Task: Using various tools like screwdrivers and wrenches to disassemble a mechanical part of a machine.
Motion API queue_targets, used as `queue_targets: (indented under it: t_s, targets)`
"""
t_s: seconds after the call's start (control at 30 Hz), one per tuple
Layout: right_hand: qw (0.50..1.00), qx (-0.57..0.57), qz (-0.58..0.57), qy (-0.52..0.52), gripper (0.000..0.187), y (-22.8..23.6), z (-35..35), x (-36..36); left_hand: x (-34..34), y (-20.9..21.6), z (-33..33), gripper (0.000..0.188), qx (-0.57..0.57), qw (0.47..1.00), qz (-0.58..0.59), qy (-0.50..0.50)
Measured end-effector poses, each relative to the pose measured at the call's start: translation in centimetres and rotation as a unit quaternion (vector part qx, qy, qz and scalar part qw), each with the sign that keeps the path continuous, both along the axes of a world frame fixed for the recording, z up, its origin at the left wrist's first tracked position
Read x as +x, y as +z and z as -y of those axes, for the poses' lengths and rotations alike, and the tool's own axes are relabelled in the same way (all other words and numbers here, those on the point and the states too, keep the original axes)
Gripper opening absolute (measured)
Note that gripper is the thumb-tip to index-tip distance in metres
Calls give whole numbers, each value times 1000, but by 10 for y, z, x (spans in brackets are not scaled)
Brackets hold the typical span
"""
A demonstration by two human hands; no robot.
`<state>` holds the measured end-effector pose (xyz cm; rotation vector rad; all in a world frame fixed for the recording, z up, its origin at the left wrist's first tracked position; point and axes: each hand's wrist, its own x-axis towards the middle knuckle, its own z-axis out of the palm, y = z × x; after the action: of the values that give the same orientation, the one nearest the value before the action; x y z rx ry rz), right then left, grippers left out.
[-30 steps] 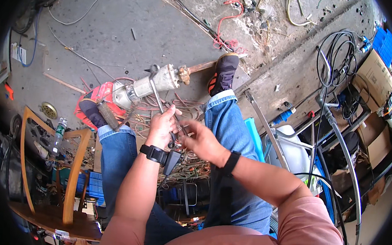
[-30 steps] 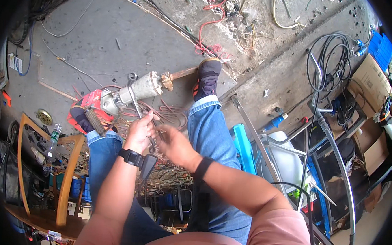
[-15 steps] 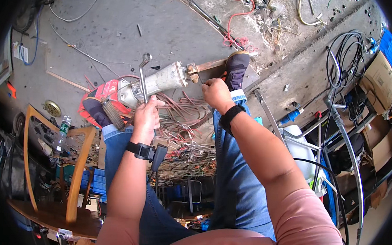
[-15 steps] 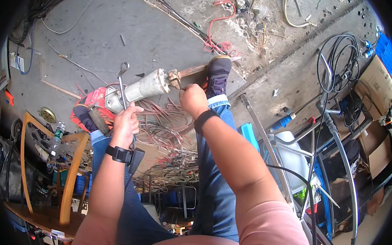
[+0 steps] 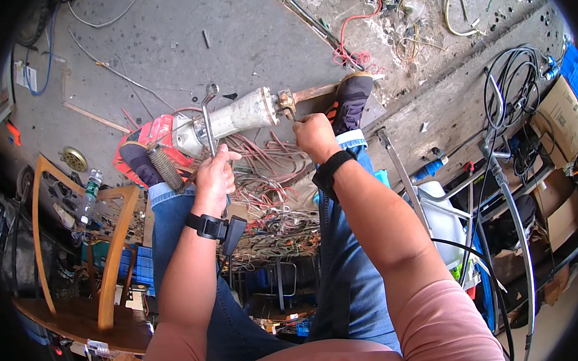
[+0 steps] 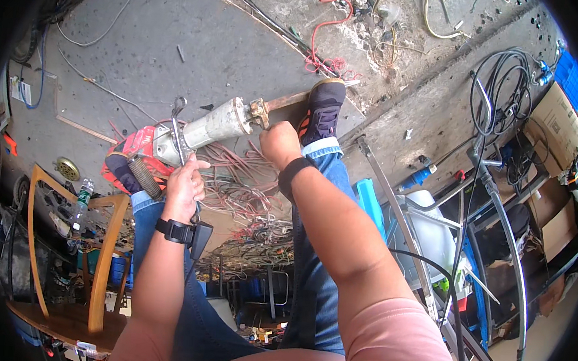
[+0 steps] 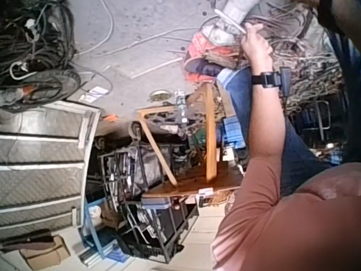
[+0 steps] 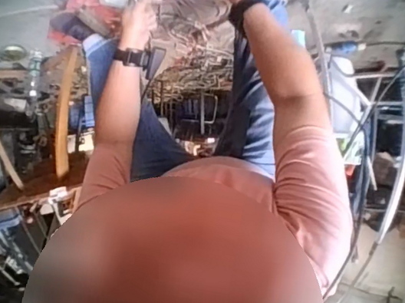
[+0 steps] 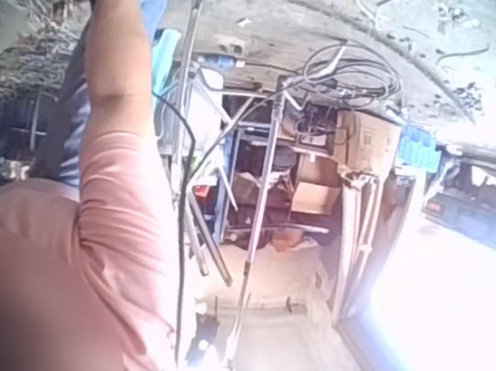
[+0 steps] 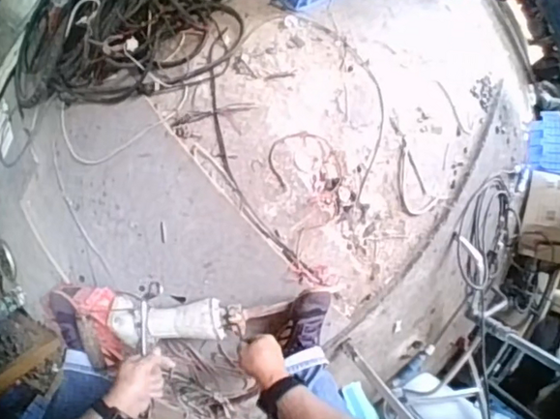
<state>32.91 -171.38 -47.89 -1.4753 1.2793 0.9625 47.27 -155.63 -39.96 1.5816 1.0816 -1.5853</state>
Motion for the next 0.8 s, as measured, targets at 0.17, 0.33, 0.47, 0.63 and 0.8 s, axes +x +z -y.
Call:
queue_targets:
  t_s: [0.17, 0.33, 0.47, 0.63, 0.8]
  targets:
    - [986, 135, -84, 43, 17, -7, 13, 17, -3, -2, -3, 36, -11, 1000, 7, 7]
    - [979, 164, -90, 83, 16, -5, 22, 40, -2, 1, 0, 37, -9, 1000, 10, 8]
    - [940, 151, 14, 305, 16, -13, 20, 25, -10, -3, 2, 37, -23, 1000, 9, 16]
    - [972, 43, -41, 228, 20, -15, -12, 12, -9, -1, 10, 37, -8, 1000, 9, 4]
    - [967, 113, -106, 203, 22, 5, -3, 51, -8, 3, 9, 36, -12, 1000, 19, -6]
